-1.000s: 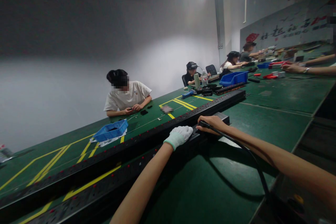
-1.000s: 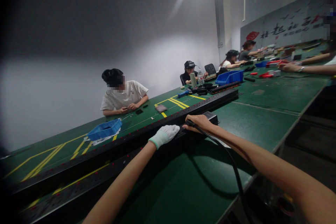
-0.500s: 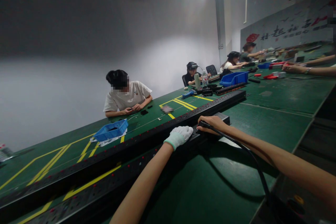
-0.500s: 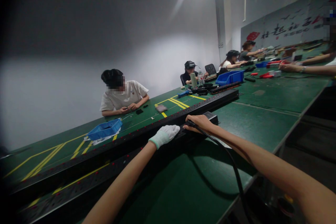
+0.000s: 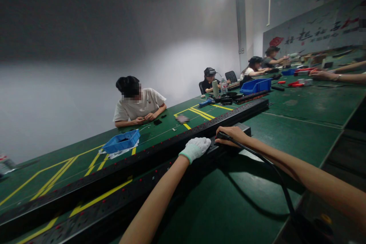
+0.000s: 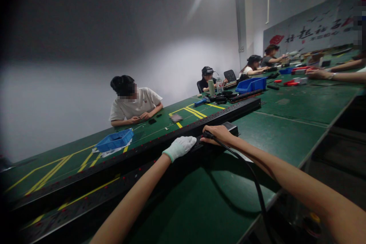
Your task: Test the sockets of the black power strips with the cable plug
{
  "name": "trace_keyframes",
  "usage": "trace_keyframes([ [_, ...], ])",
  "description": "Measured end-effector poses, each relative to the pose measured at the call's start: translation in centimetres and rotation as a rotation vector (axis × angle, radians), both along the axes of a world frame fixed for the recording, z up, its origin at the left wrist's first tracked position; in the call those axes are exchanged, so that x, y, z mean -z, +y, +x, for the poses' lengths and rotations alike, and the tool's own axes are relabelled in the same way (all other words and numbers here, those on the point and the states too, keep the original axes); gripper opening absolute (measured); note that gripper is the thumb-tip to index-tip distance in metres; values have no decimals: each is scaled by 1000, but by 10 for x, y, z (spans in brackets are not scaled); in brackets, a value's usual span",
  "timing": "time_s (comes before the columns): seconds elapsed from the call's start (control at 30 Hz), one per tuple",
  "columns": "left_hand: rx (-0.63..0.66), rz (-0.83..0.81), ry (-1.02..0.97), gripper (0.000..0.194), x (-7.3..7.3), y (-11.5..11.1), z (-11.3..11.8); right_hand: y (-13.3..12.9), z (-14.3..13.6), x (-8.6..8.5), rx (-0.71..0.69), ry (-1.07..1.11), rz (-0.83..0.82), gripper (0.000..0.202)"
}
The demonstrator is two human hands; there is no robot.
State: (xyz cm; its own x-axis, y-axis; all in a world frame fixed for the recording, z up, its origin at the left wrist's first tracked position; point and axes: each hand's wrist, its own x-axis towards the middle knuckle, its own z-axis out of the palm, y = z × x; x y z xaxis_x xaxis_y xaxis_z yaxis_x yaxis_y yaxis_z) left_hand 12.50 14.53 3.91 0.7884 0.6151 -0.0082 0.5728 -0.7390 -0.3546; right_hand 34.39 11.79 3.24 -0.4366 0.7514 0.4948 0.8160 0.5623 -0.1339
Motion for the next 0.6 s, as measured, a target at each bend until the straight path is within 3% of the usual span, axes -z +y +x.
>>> trace_keyframes([
  [0.6, 18, 17, 5, 32, -1, -1, -1, -4, -4, 0, 58, 43, -10, 28],
])
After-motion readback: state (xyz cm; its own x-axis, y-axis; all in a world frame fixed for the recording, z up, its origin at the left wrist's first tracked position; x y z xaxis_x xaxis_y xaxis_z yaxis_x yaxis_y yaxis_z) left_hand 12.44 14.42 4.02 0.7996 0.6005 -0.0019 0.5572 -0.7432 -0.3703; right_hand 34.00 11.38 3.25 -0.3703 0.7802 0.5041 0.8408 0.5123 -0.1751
